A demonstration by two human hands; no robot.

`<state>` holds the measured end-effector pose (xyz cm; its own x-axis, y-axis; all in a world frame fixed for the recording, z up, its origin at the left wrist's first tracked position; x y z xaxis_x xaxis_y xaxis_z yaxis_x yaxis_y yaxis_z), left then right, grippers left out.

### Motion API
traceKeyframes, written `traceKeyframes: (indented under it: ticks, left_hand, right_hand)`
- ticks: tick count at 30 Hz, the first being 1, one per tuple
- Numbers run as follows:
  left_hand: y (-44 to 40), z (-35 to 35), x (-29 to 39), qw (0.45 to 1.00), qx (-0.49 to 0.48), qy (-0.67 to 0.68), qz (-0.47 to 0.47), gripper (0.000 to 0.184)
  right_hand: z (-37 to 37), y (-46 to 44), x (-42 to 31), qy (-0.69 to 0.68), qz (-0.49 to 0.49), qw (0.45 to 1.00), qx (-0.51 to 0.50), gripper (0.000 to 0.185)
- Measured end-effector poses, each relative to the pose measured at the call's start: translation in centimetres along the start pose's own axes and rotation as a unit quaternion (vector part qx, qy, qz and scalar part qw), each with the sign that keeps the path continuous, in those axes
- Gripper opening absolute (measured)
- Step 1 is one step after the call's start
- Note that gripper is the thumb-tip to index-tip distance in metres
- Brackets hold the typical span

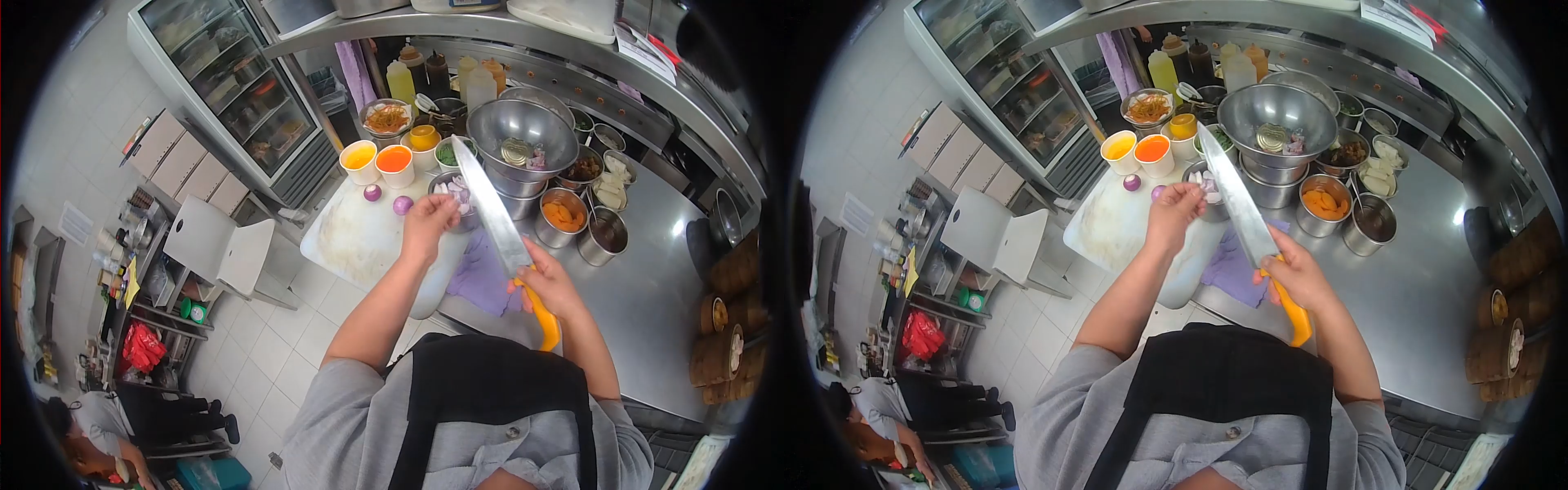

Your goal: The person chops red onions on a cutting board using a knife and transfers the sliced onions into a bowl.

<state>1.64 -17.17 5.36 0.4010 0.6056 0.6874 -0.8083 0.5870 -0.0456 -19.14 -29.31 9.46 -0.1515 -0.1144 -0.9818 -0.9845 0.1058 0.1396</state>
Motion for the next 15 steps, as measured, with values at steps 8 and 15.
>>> traceKeyframes:
  ticks: [8,15]
  left_hand:
    - [-4.5,3.6,1.2,0.564,0.028,-0.788,0.247,0.024]
    - [-4.3,-0.4,6.2,0.689,0.047,-0.649,0.318,0.025]
  right_hand:
    - [-1.9,4.2,-0.3,0.053,-0.012,0.993,0.101,0.062]
    - [-1.1,5.6,0.9,0.088,0.01,0.991,0.098,0.061]
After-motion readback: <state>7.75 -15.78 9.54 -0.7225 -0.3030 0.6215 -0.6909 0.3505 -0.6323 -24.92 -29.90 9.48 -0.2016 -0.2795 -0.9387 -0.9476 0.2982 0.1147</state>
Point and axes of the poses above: each hand's wrist, its own y-axis away from the middle knuckle, its own z-axis out of the palm, x = y × z, the point moved 6 cm from there along -y, towards the middle knuckle, and after that the axes turned 15 degrees about y, right-handed, at the moved point
